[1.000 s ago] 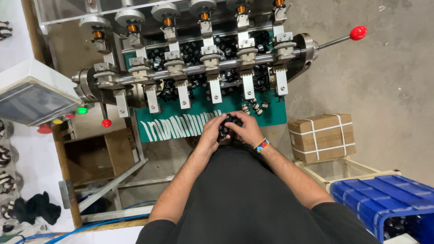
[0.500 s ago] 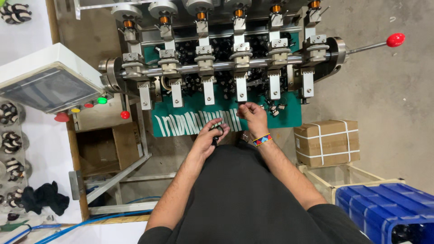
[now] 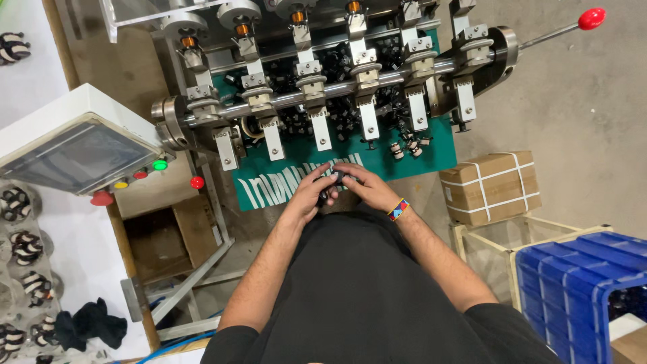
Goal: The person sits at a multi-spindle bench machine and works on small black and white components, fitting white strips and small parts into the machine's fixtures one at a time. They briefly reach into a box of parts, wipe a component with a black cloth, and use scissors to trim material from parts mounted on the machine before continuing to fit parts by hand.
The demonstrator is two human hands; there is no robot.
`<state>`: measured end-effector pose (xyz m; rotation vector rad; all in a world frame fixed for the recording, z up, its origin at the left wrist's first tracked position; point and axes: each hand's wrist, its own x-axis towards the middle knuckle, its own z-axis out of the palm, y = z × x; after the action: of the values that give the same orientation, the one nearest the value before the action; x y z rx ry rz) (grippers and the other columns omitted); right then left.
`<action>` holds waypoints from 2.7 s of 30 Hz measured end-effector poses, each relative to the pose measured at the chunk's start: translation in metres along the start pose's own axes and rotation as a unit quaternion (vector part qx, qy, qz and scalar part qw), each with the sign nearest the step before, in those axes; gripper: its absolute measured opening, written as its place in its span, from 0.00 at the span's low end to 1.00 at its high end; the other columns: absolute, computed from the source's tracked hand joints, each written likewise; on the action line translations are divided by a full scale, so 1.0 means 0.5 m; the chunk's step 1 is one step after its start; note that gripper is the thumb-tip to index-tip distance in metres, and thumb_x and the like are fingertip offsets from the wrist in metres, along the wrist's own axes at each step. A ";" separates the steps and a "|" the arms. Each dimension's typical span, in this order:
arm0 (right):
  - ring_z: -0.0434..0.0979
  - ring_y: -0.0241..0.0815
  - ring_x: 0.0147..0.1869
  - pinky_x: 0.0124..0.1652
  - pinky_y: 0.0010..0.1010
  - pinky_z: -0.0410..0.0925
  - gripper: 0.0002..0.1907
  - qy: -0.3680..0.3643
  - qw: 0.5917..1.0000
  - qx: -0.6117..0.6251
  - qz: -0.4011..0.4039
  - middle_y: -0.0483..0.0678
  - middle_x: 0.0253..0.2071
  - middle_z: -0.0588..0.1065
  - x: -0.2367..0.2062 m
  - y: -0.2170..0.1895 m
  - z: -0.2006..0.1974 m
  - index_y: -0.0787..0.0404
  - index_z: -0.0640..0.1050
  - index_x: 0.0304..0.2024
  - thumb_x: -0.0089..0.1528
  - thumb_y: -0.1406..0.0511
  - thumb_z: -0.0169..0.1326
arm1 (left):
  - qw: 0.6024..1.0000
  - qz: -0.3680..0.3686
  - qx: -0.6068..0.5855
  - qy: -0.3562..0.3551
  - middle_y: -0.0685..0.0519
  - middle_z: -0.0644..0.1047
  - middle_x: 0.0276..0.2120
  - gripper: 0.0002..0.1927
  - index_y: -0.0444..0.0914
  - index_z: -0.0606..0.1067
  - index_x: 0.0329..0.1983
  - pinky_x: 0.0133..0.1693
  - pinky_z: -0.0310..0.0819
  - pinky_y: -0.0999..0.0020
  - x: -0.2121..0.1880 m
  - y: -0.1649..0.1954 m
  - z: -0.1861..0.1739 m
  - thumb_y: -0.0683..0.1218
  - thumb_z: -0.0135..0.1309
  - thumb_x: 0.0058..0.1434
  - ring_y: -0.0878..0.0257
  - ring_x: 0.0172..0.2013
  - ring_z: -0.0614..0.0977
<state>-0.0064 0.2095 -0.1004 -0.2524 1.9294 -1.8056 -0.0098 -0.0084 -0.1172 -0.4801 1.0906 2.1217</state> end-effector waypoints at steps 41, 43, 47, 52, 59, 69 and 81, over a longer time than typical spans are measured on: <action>0.82 0.37 0.48 0.48 0.29 0.74 0.16 0.231 0.955 0.176 0.059 0.46 0.45 0.80 0.082 -0.022 0.127 0.66 0.76 0.54 0.70 0.60 0.54 | 0.993 0.026 0.110 0.034 0.48 0.81 0.34 0.26 0.34 0.69 0.63 0.20 0.66 0.78 -0.100 0.070 -0.141 0.54 0.53 0.69 0.71 0.22 0.75; 0.81 0.36 0.48 0.48 0.28 0.74 0.16 0.197 0.963 0.175 0.058 0.45 0.45 0.80 0.084 -0.021 0.113 0.64 0.74 0.55 0.69 0.60 0.53 | 0.993 0.026 0.109 0.029 0.48 0.81 0.34 0.26 0.33 0.69 0.62 0.20 0.66 0.78 -0.102 0.067 -0.143 0.54 0.53 0.69 0.71 0.22 0.75; 0.82 0.38 0.47 0.47 0.31 0.75 0.16 0.195 0.962 0.172 0.082 0.48 0.44 0.79 0.094 -0.015 0.098 0.67 0.75 0.53 0.70 0.61 0.54 | 0.991 0.019 0.123 0.040 0.47 0.82 0.34 0.25 0.32 0.70 0.61 0.20 0.67 0.78 -0.109 0.059 -0.153 0.53 0.54 0.69 0.71 0.21 0.75; 0.83 0.39 0.45 0.45 0.30 0.73 0.19 0.210 0.944 0.192 0.169 0.49 0.44 0.80 0.092 -0.020 0.125 0.63 0.76 0.58 0.71 0.57 0.49 | 0.991 0.020 0.125 0.037 0.47 0.82 0.33 0.29 0.34 0.66 0.65 0.18 0.63 0.78 -0.113 0.079 -0.141 0.54 0.55 0.66 0.71 0.19 0.73; 0.77 0.31 0.54 0.52 0.24 0.71 0.18 0.052 0.990 0.125 0.048 0.43 0.50 0.78 0.086 -0.035 0.234 0.66 0.75 0.58 0.68 0.65 0.56 | 0.996 0.017 0.075 0.035 0.50 0.79 0.33 0.31 0.35 0.66 0.67 0.18 0.62 0.77 -0.117 0.110 -0.141 0.57 0.54 0.67 0.71 0.21 0.73; 0.80 0.35 0.45 0.43 0.24 0.71 0.11 0.206 0.952 0.223 0.040 0.46 0.41 0.80 0.182 -0.033 0.289 0.67 0.77 0.49 0.69 0.65 0.56 | 0.992 0.010 -0.099 0.083 0.43 0.80 0.47 0.14 0.35 0.66 0.53 0.54 0.81 0.58 -0.146 0.059 -0.243 0.39 0.52 0.65 0.50 0.51 0.84; 0.77 0.30 0.51 0.51 0.26 0.72 0.18 -0.036 0.998 0.032 0.035 0.44 0.49 0.78 0.153 -0.062 0.310 0.65 0.75 0.58 0.67 0.64 0.55 | 0.994 0.022 0.004 0.109 0.56 0.75 0.25 0.20 0.38 0.74 0.39 0.20 0.65 0.76 -0.157 0.079 -0.235 0.60 0.56 0.69 0.69 0.21 0.75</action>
<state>-0.0069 0.0346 -0.0889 -0.2218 1.8065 -1.7846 0.0173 -0.1523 -0.1164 -0.7028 1.2399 2.1396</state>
